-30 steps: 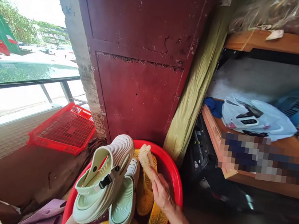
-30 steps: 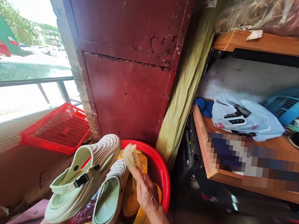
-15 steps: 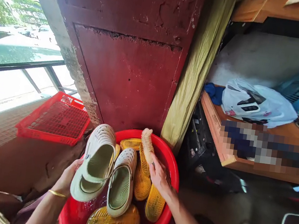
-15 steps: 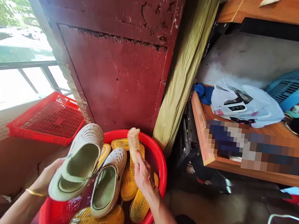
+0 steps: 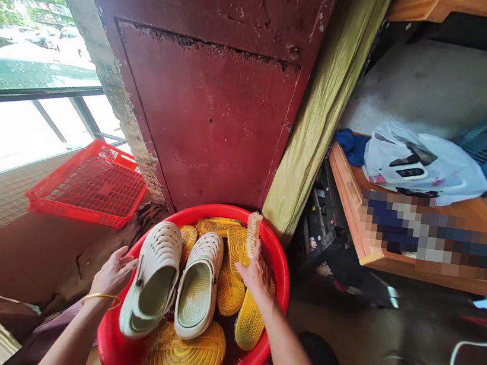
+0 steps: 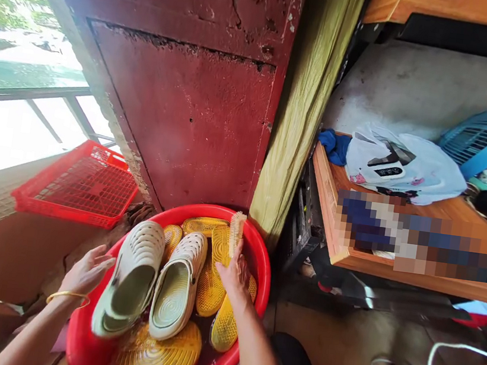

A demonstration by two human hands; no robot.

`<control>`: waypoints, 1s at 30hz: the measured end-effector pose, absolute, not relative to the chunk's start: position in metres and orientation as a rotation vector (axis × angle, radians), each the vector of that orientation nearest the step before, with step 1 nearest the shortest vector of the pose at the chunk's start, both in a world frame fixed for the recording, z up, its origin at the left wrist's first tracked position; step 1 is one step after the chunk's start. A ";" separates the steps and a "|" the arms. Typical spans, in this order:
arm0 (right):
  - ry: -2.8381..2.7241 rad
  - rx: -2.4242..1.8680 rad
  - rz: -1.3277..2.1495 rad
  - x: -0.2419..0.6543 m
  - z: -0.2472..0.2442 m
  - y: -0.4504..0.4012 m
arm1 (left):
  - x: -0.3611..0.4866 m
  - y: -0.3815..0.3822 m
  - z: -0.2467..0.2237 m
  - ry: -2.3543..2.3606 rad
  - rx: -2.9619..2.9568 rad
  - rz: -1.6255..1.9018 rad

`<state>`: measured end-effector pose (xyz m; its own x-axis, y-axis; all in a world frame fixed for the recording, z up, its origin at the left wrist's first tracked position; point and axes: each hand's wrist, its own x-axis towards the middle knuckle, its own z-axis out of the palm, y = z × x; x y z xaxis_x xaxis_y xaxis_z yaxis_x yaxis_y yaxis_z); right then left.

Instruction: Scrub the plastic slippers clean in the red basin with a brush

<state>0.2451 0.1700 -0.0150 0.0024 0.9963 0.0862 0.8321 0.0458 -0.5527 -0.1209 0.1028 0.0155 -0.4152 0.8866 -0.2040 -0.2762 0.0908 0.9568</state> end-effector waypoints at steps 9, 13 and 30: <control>-1.844 -2.004 0.606 0.210 -0.042 0.178 | -0.003 0.097 0.002 1.803 2.159 0.839; -1.493 -1.773 1.022 0.227 -0.025 0.185 | 0.001 0.104 -0.008 1.878 2.205 0.585; -1.497 -1.115 1.526 0.231 0.019 0.114 | 0.034 0.098 0.030 1.397 1.178 1.588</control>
